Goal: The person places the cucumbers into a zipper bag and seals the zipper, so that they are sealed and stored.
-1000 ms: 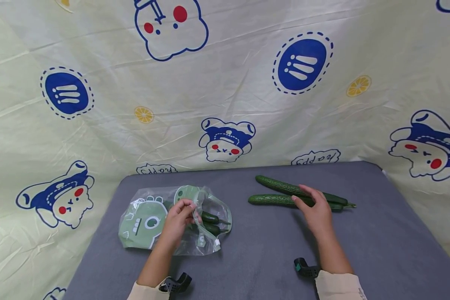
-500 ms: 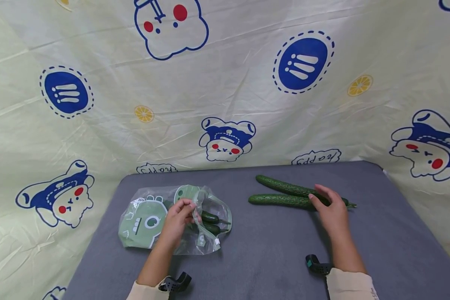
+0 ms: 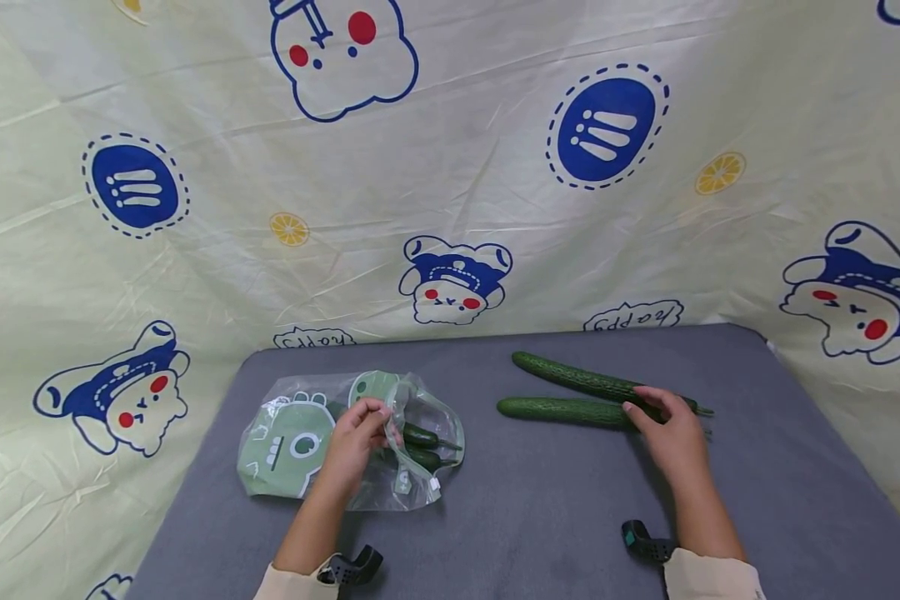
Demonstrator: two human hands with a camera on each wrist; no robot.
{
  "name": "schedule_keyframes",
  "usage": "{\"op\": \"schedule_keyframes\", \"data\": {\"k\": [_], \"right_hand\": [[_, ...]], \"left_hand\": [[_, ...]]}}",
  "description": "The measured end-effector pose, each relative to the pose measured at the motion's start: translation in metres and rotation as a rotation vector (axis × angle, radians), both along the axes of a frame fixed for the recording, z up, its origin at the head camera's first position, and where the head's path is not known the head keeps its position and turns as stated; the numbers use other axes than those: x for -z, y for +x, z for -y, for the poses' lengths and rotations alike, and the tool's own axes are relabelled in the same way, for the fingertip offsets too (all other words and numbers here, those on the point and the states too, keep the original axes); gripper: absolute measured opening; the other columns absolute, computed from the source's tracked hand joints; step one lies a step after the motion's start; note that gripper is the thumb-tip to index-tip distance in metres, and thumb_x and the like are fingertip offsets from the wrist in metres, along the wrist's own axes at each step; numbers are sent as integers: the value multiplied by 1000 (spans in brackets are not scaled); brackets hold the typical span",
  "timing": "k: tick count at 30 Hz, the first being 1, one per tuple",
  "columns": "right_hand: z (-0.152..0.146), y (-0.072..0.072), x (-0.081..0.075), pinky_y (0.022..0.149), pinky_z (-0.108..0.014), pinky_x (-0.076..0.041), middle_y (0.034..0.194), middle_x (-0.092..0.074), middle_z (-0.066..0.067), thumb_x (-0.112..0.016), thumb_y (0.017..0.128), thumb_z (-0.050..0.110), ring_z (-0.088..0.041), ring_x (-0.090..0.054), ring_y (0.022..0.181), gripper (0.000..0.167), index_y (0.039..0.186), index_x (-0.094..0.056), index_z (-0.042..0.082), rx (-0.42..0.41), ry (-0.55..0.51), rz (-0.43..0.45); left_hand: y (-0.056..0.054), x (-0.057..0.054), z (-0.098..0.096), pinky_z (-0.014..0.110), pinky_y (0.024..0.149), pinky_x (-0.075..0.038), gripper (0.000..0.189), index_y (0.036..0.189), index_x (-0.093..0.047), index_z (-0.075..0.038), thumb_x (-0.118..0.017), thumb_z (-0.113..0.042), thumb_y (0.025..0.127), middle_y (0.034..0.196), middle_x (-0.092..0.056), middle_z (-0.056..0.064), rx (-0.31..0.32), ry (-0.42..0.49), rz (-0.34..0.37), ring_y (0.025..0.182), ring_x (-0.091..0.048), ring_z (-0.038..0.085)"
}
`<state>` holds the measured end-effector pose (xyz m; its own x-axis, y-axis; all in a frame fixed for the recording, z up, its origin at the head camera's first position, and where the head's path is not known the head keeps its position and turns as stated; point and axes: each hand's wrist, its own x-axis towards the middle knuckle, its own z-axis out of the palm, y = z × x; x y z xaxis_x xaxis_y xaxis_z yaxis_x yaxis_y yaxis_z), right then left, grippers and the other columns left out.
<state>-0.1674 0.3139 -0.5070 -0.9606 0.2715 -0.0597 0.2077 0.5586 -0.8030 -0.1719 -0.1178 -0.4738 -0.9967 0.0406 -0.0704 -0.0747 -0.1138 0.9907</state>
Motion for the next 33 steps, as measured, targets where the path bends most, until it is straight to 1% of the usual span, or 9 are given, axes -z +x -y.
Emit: {"op": "schedule_keyframes", "data": {"k": [4,6,11,14,24,29,33], "right_hand": [[-6,4,2,90,-64,-43,153,-40,-30,-53,101,51,-56,-35,136,66,150,-45,7,-29,35,-2],[-11,5,3,87,-64,-44,154,-38,-31,-53,101,53,-58,-34,136,68,149,-46,6,-50,66,19],[-22,4,8,90,-71,-38,155,-32,-36,-55,98,58,-63,-30,135,73,146,-47,3,-128,182,95],[-27,3,10,92,-74,-35,154,-30,-39,-57,96,60,-64,-28,134,77,145,-47,2,-171,220,122],[-35,-3,12,96,-77,-31,158,-20,-39,-58,91,68,-66,-22,137,89,149,-41,3,-226,159,209],[-38,-4,13,96,-76,-31,158,-20,-39,-58,92,66,-66,-21,137,88,150,-42,2,-256,164,209],[-39,-3,13,97,-77,-29,158,-20,-39,-61,92,63,-66,-19,138,85,149,-43,2,-266,148,200]], "left_hand": [[1,-1,1,23,65,-55,12,104,-56,4,-53,-7,100,70,-60,-2,-2,-4,0,62,-67,11],[0,-1,1,23,65,-55,13,104,-55,5,-53,-8,100,70,-60,-1,-3,-6,2,62,-67,11],[0,0,2,23,66,-55,14,104,-56,5,-53,-9,101,70,-62,0,4,-12,5,64,-67,12],[0,0,2,24,66,-55,15,104,-56,5,-53,-10,102,70,-63,0,8,-16,1,64,-67,12],[-1,0,3,24,66,-56,13,103,-55,5,-53,-7,100,71,-60,0,-6,-8,1,63,-67,13],[-2,1,4,24,65,-56,12,101,-55,6,-53,-6,99,71,-59,0,-8,5,-2,62,-66,14],[-2,0,4,24,65,-56,13,102,-55,7,-52,-6,100,71,-60,1,1,0,-12,62,-66,14]]}}
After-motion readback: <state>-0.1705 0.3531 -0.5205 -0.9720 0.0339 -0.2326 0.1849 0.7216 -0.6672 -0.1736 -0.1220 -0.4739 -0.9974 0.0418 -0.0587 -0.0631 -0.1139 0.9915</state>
